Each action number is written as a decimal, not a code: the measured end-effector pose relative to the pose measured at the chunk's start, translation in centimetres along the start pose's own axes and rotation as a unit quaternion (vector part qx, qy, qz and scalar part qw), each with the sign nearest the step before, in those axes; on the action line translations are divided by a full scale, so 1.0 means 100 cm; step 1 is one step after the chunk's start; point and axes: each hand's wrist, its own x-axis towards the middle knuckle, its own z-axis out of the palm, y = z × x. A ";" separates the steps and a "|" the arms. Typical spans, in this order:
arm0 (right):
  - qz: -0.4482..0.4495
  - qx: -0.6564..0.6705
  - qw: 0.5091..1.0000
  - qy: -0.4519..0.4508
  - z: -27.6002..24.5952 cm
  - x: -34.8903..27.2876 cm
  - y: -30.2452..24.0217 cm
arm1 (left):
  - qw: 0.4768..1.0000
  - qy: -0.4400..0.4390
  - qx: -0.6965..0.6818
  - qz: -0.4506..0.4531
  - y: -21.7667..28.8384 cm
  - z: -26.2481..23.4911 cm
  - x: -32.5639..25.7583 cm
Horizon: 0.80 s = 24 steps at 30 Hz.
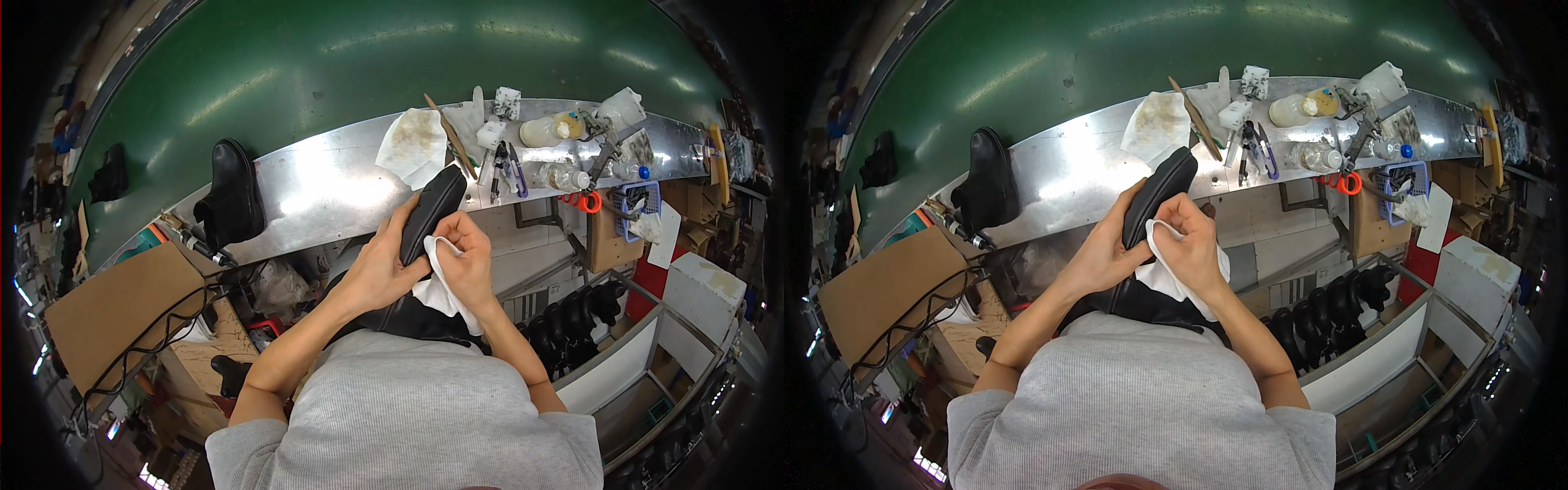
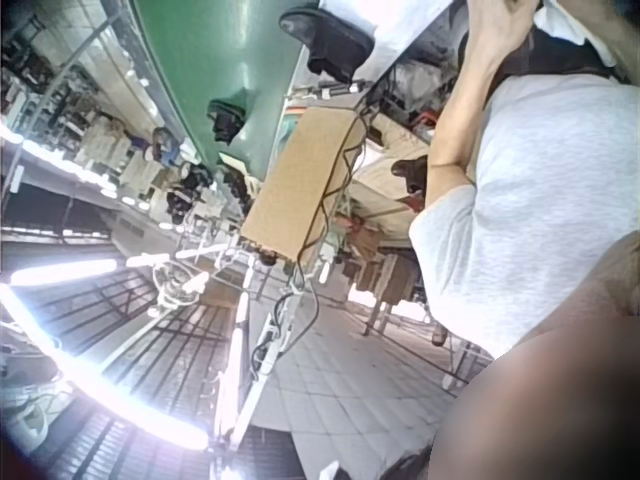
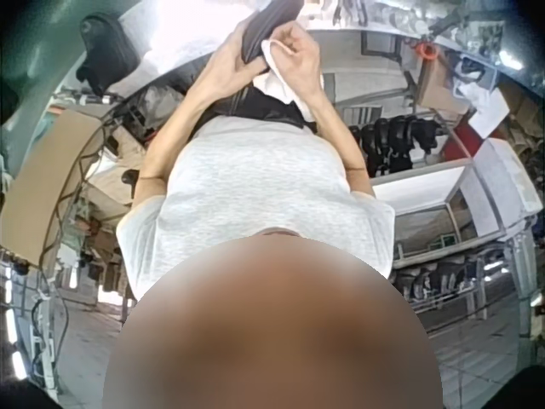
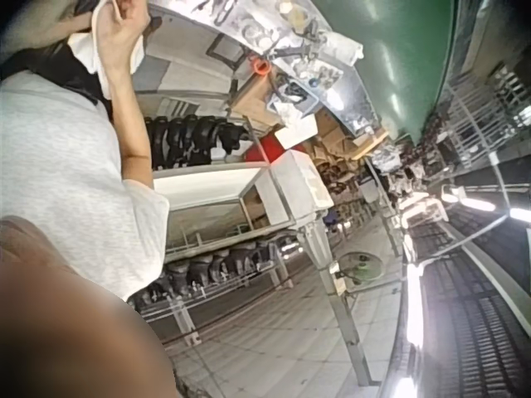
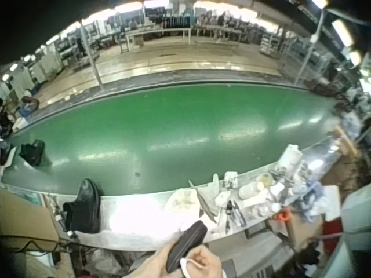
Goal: Clean and inspect black leather boots at a footwear manufacturing station.
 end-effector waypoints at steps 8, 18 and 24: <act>0.015 0.004 0.990 0.138 0.003 0.030 -0.002 | 0.999 -0.010 -0.015 -0.041 0.006 -0.004 0.001; 0.085 0.119 0.987 0.062 -0.052 0.031 -0.018 | 0.992 0.017 -0.116 0.038 0.001 -0.009 0.001; 0.022 0.069 0.996 -0.049 -0.010 0.016 -0.033 | 0.991 0.018 -0.122 0.057 0.001 -0.008 0.002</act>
